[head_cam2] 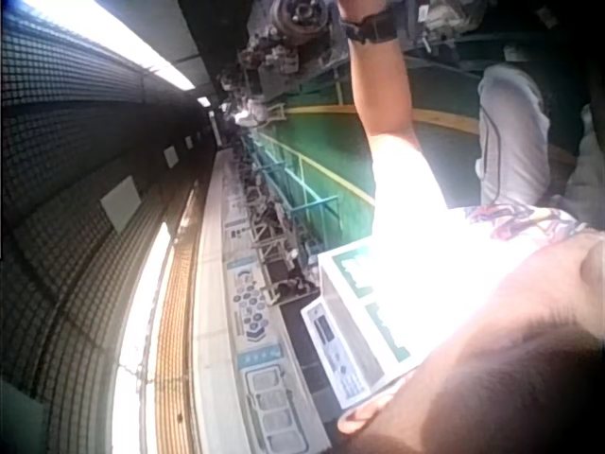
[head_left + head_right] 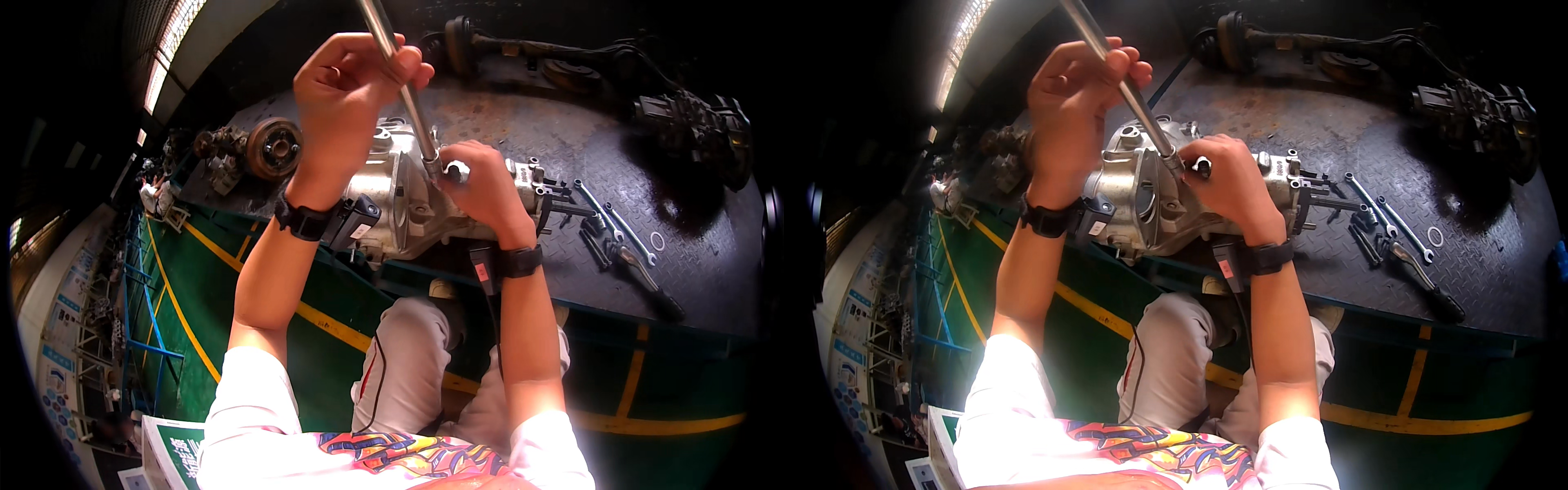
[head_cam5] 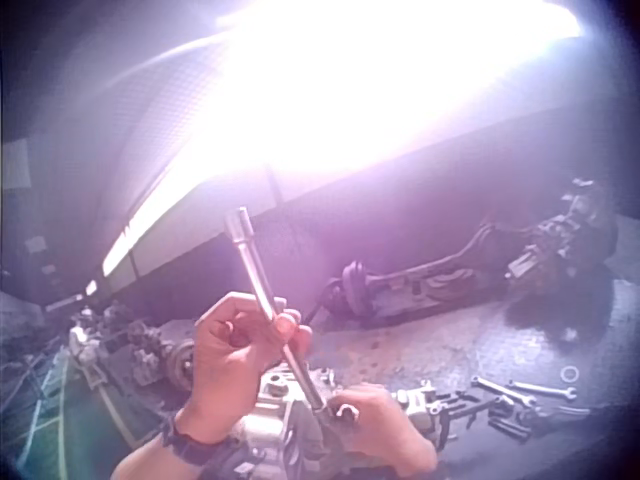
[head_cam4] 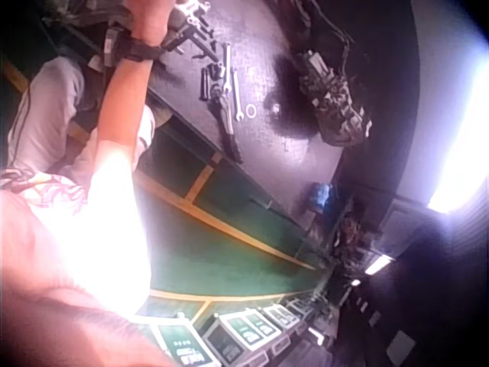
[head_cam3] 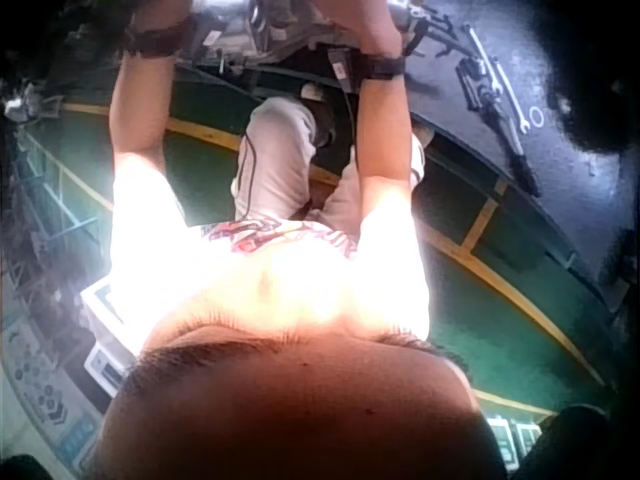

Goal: The person works on a transmission housing on a workbench by using a socket wrench to tighten or loosen bolts, then picks up and positions a long metal rod into an opening on the housing.

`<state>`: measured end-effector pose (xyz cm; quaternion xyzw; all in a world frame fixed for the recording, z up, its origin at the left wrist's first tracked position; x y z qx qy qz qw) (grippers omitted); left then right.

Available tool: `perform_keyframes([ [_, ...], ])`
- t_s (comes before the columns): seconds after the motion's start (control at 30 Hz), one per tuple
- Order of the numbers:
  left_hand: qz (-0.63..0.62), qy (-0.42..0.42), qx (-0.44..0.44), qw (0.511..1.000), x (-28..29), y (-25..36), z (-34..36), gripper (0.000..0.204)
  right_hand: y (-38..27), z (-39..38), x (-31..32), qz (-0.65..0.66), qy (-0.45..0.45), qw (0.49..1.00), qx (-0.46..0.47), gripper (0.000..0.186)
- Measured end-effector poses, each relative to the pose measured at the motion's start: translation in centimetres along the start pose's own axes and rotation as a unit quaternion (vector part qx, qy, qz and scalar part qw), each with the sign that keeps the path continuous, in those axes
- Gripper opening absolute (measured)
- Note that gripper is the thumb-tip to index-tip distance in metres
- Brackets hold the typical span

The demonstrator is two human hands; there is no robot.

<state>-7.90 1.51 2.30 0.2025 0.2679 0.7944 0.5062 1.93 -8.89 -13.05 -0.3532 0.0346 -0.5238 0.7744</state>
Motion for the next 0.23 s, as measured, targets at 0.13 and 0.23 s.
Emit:
perform_keyframes([
  [0.13, -0.032, 0.009, -0.003, 0.999, 0.5, 2.1, -0.1, 0.02, -1.0, 0.6, 1.1, 0.082, 0.086, 0.993, -0.007, 0.024],
  [0.23, -0.082, -0.01, -0.002, 0.997, 0.9, 2.7, -0.4, 0.024, -1.0, 0.7, 1.5, 0.069, 0.098, 0.993, 0.006, 0.025],
])
Point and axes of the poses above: each hand's wrist, its own z-axis towards the middle knuckle, its own x-axis out of the back of the hand, y = z × x, the point moved 7 cm from there along z, towards the middle knuckle
